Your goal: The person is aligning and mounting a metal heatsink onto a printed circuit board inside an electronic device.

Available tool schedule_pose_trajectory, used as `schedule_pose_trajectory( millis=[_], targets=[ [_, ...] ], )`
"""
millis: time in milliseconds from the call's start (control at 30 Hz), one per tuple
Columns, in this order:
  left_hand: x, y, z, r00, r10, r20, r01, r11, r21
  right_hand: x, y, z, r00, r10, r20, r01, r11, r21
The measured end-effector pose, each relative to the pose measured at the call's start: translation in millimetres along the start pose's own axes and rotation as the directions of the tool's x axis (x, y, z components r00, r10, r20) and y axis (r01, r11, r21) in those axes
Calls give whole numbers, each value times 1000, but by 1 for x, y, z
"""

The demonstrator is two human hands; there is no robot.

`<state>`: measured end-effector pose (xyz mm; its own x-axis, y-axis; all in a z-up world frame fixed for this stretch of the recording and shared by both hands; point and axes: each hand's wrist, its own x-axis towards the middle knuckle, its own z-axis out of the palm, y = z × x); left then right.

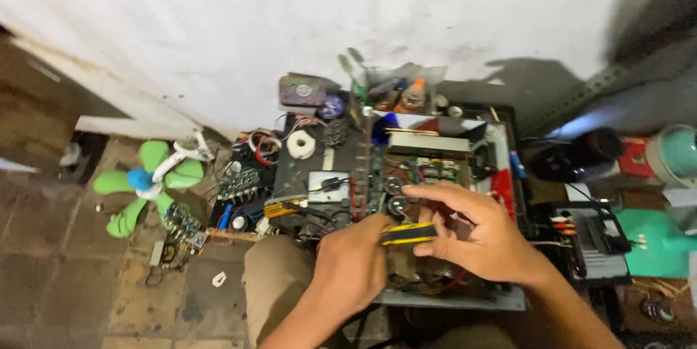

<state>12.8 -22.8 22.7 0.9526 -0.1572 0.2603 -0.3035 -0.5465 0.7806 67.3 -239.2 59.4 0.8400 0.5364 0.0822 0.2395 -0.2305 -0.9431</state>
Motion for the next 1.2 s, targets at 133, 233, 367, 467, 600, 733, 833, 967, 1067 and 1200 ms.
schedule_pose_trajectory(
  millis=[133, 233, 367, 467, 600, 733, 833, 967, 1067, 1200],
  targets=[
    [29, 35, 31, 973, 164, 161, -182, 978, 104, -35, 2, -21, 986, -115, -123, 104, 990, -91],
    [47, 53, 40, 913, 337, 231, -335, 941, -49, -76, 26, -47, 958, -61, -279, 69, 997, 19],
    [83, 42, 54, 898, 254, 360, -238, 967, -90, -131, 68, -84, 822, -54, -567, 325, 862, 389],
    [106, 11, 79, 923, 273, 270, -300, 952, 62, -164, 108, -98, 752, 106, -651, 477, 593, 648],
    [136, -42, 133, 917, 277, 286, -373, 848, 376, -195, 187, -89, 626, 352, -696, 469, 543, 697],
    [144, -76, 176, 894, 331, 302, -446, 724, 526, -200, 204, -84, 630, 381, -677, 471, 506, 723],
    [147, -90, 192, 896, 235, 375, -428, 681, 595, -197, 206, -86, 600, 423, -679, 472, 498, 727],
    [149, -94, 201, 925, 164, 342, -355, 694, 626, -194, 202, -83, 568, 468, -677, 378, 583, 720],
    [154, -100, 200, 933, 184, 310, -343, 719, 604, -193, 199, -81, 553, 474, -685, 352, 613, 708],
    [159, -106, 200, 934, 145, 327, -322, 737, 594, -196, 198, -80, 543, 474, -694, 364, 612, 703]
  ],
)
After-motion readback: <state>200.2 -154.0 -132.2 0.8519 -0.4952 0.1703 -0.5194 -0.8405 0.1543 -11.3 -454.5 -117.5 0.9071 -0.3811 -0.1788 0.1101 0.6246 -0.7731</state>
